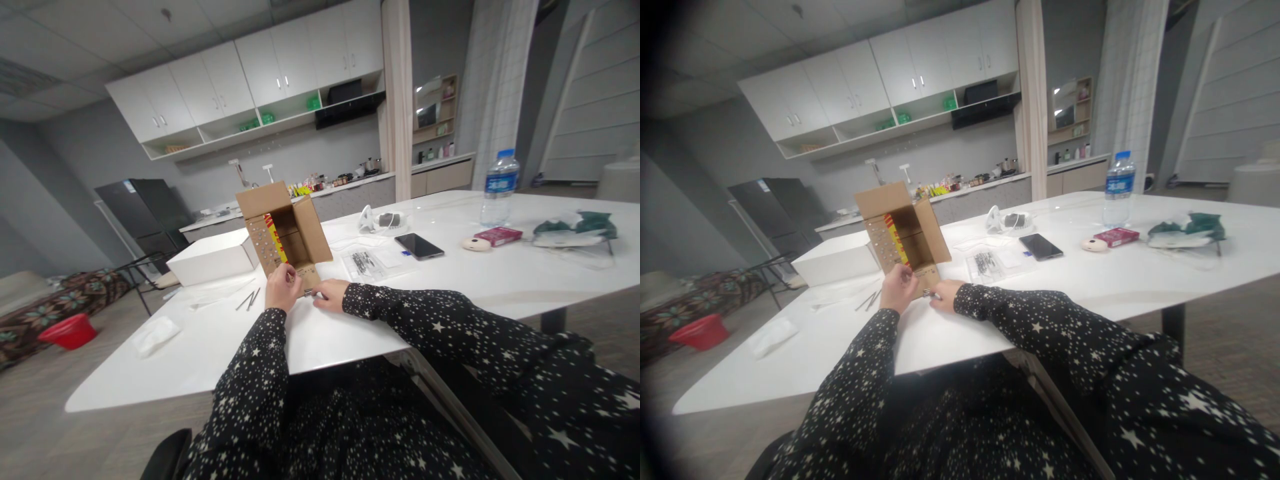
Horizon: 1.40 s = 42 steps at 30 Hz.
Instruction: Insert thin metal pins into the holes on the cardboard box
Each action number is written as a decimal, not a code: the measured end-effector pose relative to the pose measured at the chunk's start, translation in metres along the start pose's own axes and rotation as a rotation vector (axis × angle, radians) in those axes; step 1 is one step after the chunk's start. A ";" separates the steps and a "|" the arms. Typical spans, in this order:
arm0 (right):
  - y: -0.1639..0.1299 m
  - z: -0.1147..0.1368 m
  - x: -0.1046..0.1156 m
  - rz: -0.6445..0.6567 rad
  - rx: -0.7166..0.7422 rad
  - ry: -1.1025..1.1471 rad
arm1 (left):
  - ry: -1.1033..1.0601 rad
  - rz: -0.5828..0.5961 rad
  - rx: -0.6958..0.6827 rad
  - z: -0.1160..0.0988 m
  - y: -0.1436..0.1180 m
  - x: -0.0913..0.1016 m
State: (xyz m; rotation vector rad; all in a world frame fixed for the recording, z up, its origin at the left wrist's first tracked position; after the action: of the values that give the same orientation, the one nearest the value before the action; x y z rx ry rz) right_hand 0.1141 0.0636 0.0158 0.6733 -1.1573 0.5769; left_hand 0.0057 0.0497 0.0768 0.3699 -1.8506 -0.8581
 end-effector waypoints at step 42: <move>-0.003 0.005 0.003 0.011 0.005 -0.019 | 0.016 0.424 -0.184 -0.013 -0.008 -0.044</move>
State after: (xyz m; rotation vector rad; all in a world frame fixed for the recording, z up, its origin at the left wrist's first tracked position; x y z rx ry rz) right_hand 0.1142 0.0583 0.0196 0.6788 -1.1777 0.5839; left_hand 0.0349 0.0656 0.0447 -0.1293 -1.7306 -0.7181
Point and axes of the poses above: each hand's wrist, its own y-axis towards the middle knuckle, its own x-axis out of the back of the hand, z = x × y, the point moved 9 cm from there along y, towards the middle knuckle, and after that the axes turned 7 degrees about z, right-handed, at the moved point
